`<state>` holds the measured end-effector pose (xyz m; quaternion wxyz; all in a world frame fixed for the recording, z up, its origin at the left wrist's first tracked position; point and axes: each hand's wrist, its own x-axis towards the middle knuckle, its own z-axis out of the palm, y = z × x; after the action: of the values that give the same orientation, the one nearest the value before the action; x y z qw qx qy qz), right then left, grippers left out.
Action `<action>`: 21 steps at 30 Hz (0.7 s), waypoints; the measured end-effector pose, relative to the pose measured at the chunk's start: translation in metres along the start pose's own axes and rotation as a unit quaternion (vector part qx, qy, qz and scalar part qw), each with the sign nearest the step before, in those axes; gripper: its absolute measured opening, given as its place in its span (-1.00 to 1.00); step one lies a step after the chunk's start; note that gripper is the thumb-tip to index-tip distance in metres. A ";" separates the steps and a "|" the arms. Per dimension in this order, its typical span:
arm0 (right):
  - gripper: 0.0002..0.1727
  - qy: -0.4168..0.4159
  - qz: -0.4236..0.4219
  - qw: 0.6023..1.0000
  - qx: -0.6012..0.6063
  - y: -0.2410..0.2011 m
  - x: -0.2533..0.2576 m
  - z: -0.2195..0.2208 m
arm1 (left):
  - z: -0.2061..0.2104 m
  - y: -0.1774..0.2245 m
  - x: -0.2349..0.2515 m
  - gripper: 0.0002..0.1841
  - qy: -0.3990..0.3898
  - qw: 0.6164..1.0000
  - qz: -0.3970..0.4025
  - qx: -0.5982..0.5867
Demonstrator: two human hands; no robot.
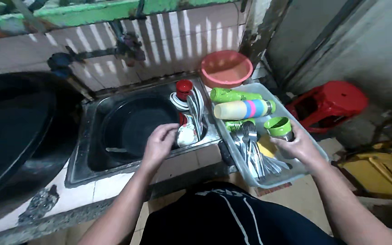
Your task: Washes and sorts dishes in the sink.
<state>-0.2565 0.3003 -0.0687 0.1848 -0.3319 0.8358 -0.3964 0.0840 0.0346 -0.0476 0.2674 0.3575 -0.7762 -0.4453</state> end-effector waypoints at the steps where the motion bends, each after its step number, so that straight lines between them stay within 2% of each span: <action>1: -0.09 -0.001 0.010 1.000 0.023 -0.003 -0.004 -0.001 | 0.014 0.019 0.005 -0.71 -0.044 0.997 0.066 0.011; 3: -0.06 -0.011 0.023 0.998 0.061 -0.013 -0.013 -0.002 | 0.051 0.057 0.019 -0.64 -0.137 0.974 0.182 0.019; 4: -0.04 -0.019 0.015 0.997 0.068 -0.019 -0.019 -0.002 | 0.072 0.077 0.025 -0.57 -0.193 0.959 0.207 0.018; 5: -0.01 -0.030 -0.003 0.998 0.063 -0.024 -0.023 -0.003 | 0.093 0.096 0.030 -0.47 -0.246 0.945 0.214 0.018; 7: 0.03 -0.042 -0.066 0.996 0.040 -0.031 -0.029 -0.001 | 0.137 0.126 0.035 -0.30 -0.300 0.930 0.212 0.025; 9: 0.02 -0.041 -0.113 0.992 0.025 -0.040 -0.036 0.000 | 0.168 0.141 0.035 -0.31 -0.317 0.919 0.229 0.049; 12: -0.04 -0.001 -0.140 0.986 -0.096 -0.041 -0.040 0.000 | 0.190 0.141 0.031 -0.59 -0.266 0.933 0.240 0.041; 14: -0.02 0.018 -0.162 0.964 -0.209 -0.037 -0.040 0.001 | 0.195 0.133 0.034 -0.65 -0.221 0.952 0.211 0.020; 16: 0.03 0.021 -0.158 0.950 -0.268 -0.025 -0.037 -0.001 | 0.189 0.128 0.043 -0.62 -0.195 0.968 0.159 0.016; 18: 0.05 0.027 -0.106 0.966 -0.234 -0.012 -0.034 -0.009 | 0.178 0.123 0.050 -0.60 -0.192 0.973 0.123 0.049; 21: -0.03 0.088 -0.003 0.994 -0.063 -0.006 -0.030 -0.020 | 0.181 0.112 0.043 -0.59 -0.270 0.949 0.114 0.119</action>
<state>-0.2439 0.3296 -0.0506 0.0880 -0.3089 0.8712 -0.3713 -0.1097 0.1300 -0.0281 0.0528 0.1624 -0.9022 -0.3962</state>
